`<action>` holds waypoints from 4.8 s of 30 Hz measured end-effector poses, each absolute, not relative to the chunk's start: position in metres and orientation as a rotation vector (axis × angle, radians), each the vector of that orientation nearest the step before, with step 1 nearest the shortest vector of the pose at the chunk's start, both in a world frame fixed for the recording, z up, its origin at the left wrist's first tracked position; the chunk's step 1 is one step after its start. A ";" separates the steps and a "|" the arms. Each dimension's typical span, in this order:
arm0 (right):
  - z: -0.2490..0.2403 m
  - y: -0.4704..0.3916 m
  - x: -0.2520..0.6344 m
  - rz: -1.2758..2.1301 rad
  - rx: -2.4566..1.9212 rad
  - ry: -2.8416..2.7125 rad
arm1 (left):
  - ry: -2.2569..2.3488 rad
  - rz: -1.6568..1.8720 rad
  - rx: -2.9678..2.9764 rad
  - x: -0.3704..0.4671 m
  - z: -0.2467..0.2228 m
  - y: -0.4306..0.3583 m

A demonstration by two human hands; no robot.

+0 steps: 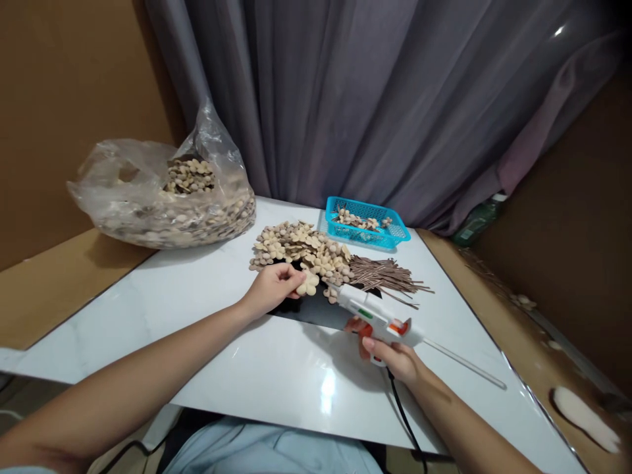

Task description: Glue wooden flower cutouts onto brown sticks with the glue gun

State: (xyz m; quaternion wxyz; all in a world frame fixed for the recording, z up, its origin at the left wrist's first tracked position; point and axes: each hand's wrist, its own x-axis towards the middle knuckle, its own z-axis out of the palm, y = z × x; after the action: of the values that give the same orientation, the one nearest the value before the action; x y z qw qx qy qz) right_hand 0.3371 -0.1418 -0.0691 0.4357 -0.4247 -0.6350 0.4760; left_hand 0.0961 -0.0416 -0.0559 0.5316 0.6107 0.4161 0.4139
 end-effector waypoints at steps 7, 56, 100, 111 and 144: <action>-0.070 -0.143 0.338 0.864 -1.107 -1.921 | 0.881 1.106 1.327 0.093 -0.043 -0.046; -0.070 -0.151 0.325 0.433 -1.101 -2.110 | 1.026 1.018 1.363 0.096 -0.038 -0.059; -0.068 -0.151 0.326 0.242 -1.044 -2.094 | 0.986 1.049 1.358 0.095 -0.037 -0.058; -0.065 -0.155 0.325 0.247 -1.104 -2.146 | 1.033 1.111 1.355 0.093 -0.032 -0.056; -0.070 -0.154 0.326 0.253 -1.149 -2.084 | 0.970 1.010 1.386 0.096 -0.038 -0.057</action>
State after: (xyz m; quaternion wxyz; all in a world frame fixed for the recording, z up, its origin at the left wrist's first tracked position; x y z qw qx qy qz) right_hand 0.3263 -0.1539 -0.0697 0.3657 -0.4468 -0.8105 0.0985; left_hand 0.0960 -0.0575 -0.0376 0.5528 0.5863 0.4103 0.4270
